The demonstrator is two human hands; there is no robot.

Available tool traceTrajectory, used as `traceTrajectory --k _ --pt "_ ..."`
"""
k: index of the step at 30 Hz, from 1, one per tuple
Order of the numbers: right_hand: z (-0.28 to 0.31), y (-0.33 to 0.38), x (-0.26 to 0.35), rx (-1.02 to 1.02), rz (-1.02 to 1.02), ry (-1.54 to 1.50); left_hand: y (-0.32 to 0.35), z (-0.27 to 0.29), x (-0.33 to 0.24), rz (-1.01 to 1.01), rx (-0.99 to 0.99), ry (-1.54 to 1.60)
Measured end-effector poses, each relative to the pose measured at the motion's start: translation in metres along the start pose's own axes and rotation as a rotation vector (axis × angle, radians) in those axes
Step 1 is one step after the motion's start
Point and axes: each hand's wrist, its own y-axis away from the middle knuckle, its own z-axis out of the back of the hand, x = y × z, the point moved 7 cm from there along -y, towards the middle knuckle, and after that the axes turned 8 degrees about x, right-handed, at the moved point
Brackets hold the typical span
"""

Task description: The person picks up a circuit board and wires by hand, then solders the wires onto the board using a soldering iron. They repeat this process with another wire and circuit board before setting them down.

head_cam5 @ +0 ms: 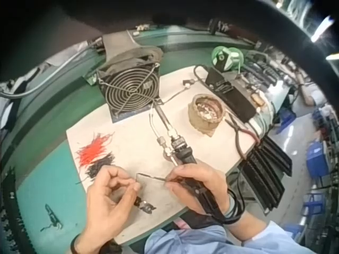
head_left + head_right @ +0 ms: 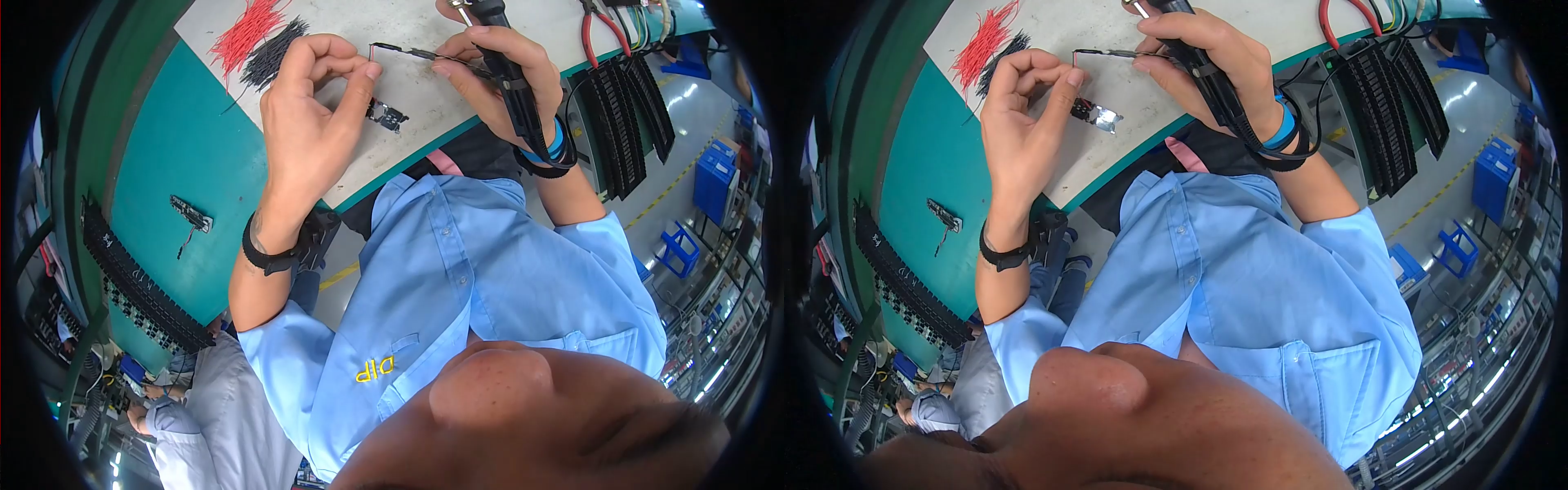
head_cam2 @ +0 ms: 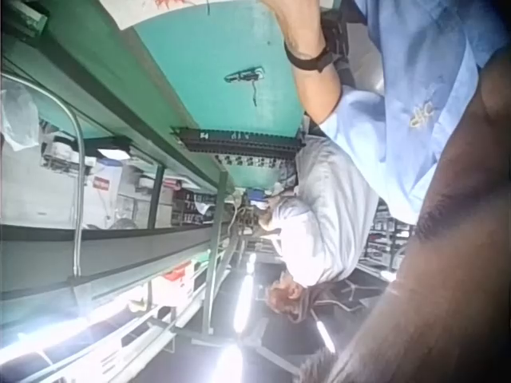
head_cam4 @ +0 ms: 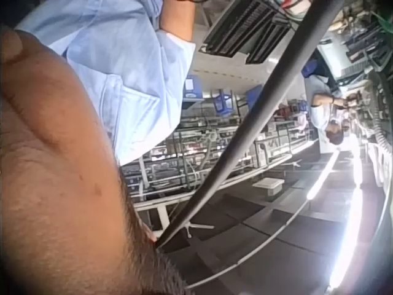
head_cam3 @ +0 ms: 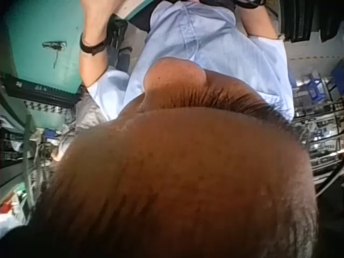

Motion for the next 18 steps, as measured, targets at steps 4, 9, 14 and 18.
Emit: traceTrajectory --k 4,9,14,18 --pt "-0.004 -0.003 0.002 0.025 0.048 0.025 -0.001 0.001 0.004 0.003 0.0 0.032" --pt "0.001 0.001 0.009 -0.081 0.082 0.098 -0.001 0.0 0.004 -0.016 -0.016 0.031" --pt "-0.002 -0.002 0.017 0.077 0.106 0.155 0.001 0.001 0.005 0.003 -0.021 0.081" --pt "-0.003 -0.004 0.02 0.081 0.116 0.148 0.001 0.001 0.007 0.023 -0.013 0.107"
